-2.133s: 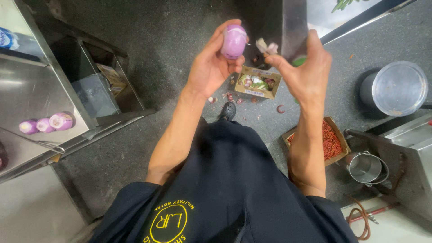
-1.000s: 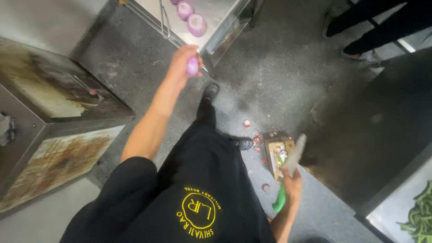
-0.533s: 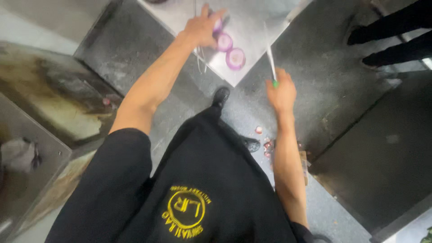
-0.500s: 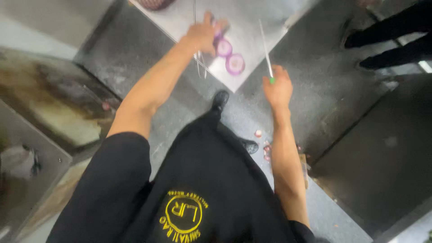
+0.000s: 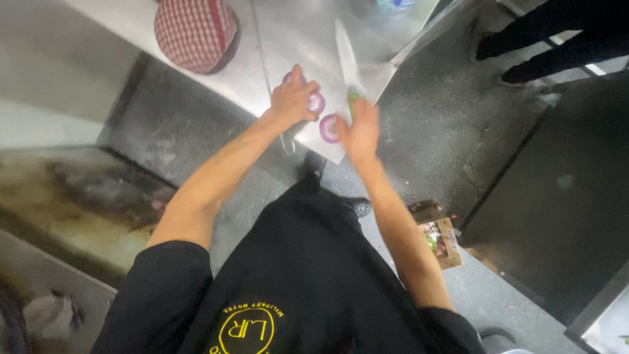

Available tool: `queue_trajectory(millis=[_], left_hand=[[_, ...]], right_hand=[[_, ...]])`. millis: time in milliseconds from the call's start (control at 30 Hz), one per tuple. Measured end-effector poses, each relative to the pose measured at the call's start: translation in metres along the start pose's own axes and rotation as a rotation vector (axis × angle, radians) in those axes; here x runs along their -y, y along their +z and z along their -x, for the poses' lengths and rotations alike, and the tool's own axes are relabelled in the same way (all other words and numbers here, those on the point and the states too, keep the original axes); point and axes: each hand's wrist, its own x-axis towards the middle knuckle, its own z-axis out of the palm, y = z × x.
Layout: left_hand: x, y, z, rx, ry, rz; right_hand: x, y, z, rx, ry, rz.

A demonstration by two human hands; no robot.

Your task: The person peels several red onions using a knife, removing the outer skin and placing the peeled onions into a large metal bowl containing chopped vegetables. The peeled skins are discarded into a small cardboard box on the floor.

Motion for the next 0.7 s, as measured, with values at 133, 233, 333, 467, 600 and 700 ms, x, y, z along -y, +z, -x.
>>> queue_trajectory(millis=[133,233,333,467,600,700], left_hand=[[0.000,-0.020,-0.012,-0.041,-0.077,0.155],[0.004,-0.031,-0.017,0.052,-0.279,0.180],[0.006,-0.026,-0.030,0.097,-0.283,0.064],[0.019,-0.019,-0.039,0.092,-0.274,0.069],[0.022,-0.038,-0.032,0.003,-0.220,0.521],[0.000,-0.058,0.000,0.033,-0.264,1.337]], right_hand=[[0.024,0.003,0.034,0.147,-0.088,0.077],[0.036,0.008,0.032,0.192,-0.002,0.118],[0.035,-0.002,0.033,0.215,0.087,-0.067],[0.014,-0.032,0.076,0.175,0.347,-0.458],[-0.030,-0.071,0.167,0.059,0.603,-0.940],[-0.069,-0.110,0.250,-0.250,0.824,-1.456]])
